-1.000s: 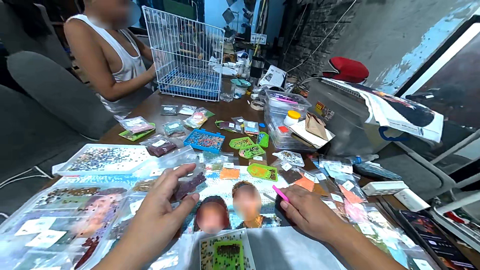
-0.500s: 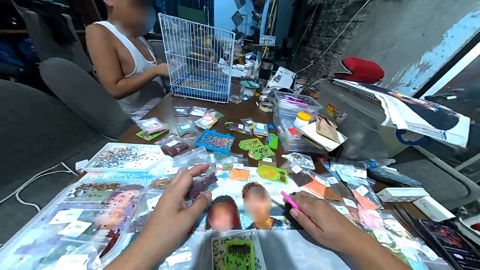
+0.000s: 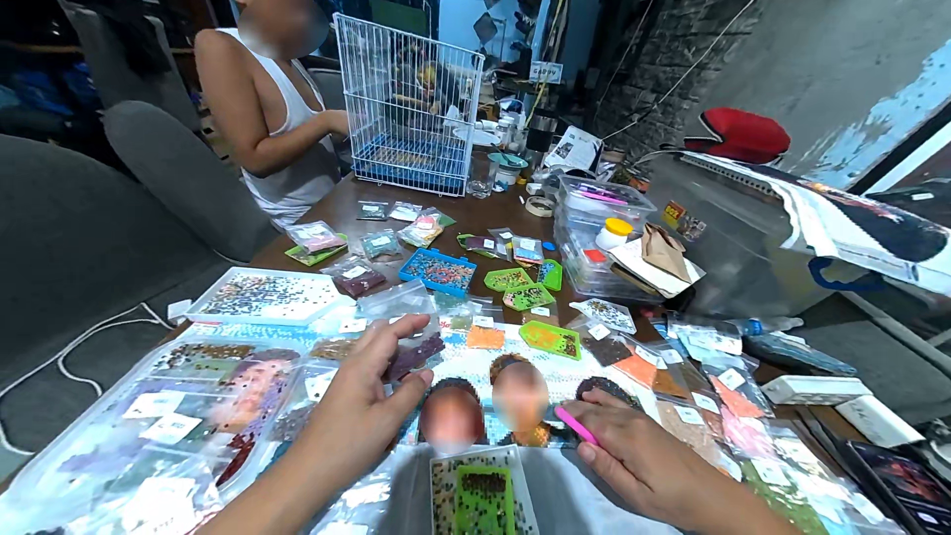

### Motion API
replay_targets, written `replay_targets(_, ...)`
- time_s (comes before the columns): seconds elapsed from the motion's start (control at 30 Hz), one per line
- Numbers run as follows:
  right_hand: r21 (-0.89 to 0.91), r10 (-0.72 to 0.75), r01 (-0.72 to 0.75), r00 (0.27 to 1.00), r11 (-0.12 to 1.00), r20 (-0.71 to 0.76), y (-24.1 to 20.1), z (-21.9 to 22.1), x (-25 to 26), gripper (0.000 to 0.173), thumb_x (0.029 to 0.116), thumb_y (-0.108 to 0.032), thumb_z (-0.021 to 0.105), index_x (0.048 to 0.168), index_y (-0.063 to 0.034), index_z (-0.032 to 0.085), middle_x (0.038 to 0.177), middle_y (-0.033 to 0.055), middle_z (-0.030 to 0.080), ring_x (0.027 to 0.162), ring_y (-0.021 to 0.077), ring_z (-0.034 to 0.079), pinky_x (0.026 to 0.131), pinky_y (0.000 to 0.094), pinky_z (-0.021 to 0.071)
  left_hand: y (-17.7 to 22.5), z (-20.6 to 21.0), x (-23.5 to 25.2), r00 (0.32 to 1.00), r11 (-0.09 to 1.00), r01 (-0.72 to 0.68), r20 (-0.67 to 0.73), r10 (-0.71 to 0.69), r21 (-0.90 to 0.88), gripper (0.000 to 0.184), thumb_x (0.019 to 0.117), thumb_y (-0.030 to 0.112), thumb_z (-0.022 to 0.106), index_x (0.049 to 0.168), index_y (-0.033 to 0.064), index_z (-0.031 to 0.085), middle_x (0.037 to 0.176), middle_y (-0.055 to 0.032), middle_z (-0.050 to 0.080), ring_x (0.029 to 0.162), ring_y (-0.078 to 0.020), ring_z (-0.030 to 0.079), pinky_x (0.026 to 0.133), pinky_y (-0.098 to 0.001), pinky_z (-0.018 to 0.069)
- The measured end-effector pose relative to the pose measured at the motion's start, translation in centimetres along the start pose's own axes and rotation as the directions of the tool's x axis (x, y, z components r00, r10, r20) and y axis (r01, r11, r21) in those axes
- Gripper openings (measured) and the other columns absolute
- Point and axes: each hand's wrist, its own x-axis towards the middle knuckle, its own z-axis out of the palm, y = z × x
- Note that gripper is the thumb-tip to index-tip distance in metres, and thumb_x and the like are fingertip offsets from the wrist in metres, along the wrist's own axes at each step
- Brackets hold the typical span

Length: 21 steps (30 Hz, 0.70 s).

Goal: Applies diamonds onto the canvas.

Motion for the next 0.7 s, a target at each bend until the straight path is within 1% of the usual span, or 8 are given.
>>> replay_targets(0.07,0.026,-0.005,0.004,1.000,1.000,0.015,-0.1,0.2,0.2,0.050,0.1126,-0.033,0.030,0.118,0.0026,0.064,0.118,0.0183,0.072,0.119,0.0232,0.066,0.111,0.0404,0.0422,0.1,0.0,0.0,1.000,1.000,0.007,0.004,-0.008,0.013,0.053,0.0876,0.025,0.064,0.140,0.0192,0.058,0.121,0.0014,0.064,0.092,-0.0063,0.067,0.077,-0.0258,0.0587)
replay_targets(0.13,0.048,-0.011,0.010,1.000,0.999,0.020,-0.1,0.3,0.5,0.049,0.1127,-0.033,0.030,0.118,0.0022,0.063,0.118,0.0180,0.071,0.120,0.0228,0.066,0.112,0.0400,0.0412,0.1,0.0,0.0,1.000,1.000,0.009,0.001,-0.009,0.020,0.053,0.0874,0.025,0.064,0.139,0.0188,0.058,0.119,0.0012,0.064,0.092,-0.0067,0.067,0.076,-0.0261,0.0586)
replay_targets(0.2,0.062,-0.011,0.009,1.000,0.998,0.027,-0.1,0.3,0.8,0.049,0.1128,-0.034,0.030,0.118,0.0023,0.063,0.120,0.0182,0.071,0.122,0.0230,0.065,0.113,0.0402,0.0407,0.1,0.0,0.1,1.000,1.000,0.009,0.004,-0.009,0.026,0.052,0.0875,0.026,0.064,0.139,0.0183,0.058,0.121,0.0011,0.064,0.093,-0.0071,0.067,0.077,-0.0267,0.0588)
replay_targets(0.37,0.112,0.030,-0.035,0.998,0.993,0.051,0.0,0.4,1.3,0.052,0.1126,-0.034,0.030,0.127,0.0044,0.062,0.123,0.0192,0.070,0.122,0.0248,0.064,0.113,0.0426,0.0400,0.0,-0.1,0.1,1.000,1.000,0.012,0.016,-0.012,0.026,0.053,0.0876,0.025,0.064,0.140,0.0189,0.058,0.123,0.0018,0.063,0.097,-0.0071,0.066,0.080,-0.0277,0.0582)
replay_targets(0.47,0.152,0.054,-0.068,0.994,0.986,0.094,0.2,0.0,1.8,0.051,0.1122,-0.032,0.030,0.129,0.0041,0.062,0.124,0.0188,0.070,0.122,0.0245,0.064,0.113,0.0438,0.0393,0.1,-0.1,0.1,0.999,1.000,0.025,0.023,-0.026,0.010,0.052,0.0879,0.025,0.064,0.139,0.0192,0.058,0.124,0.0014,0.064,0.097,-0.0076,0.067,0.081,-0.0285,0.0585)
replay_targets(0.53,0.140,0.055,-0.075,0.989,0.987,0.140,0.1,-0.2,2.4,0.051,0.1120,-0.031,0.031,0.131,0.0044,0.061,0.127,0.0191,0.069,0.124,0.0253,0.063,0.114,0.0454,0.0382,0.0,-0.1,0.1,0.999,0.999,0.032,0.030,-0.033,0.011,0.052,0.0878,0.024,0.064,0.139,0.0198,0.058,0.123,0.0016,0.064,0.096,-0.0075,0.067,0.080,-0.0280,0.0582)
replay_targets(0.7,0.137,0.044,-0.074,0.978,0.988,0.206,0.1,-0.3,4.2,0.050,0.1118,-0.029,0.031,0.132,0.0058,0.060,0.127,0.0204,0.068,0.123,0.0274,0.064,0.114,0.0468,0.0382,0.4,-0.2,0.0,0.998,0.999,0.048,0.044,-0.048,0.011,0.051,0.0887,0.023,0.065,0.139,0.0198,0.058,0.120,0.0012,0.064,0.094,-0.0077,0.067,0.079,-0.0277,0.0581)
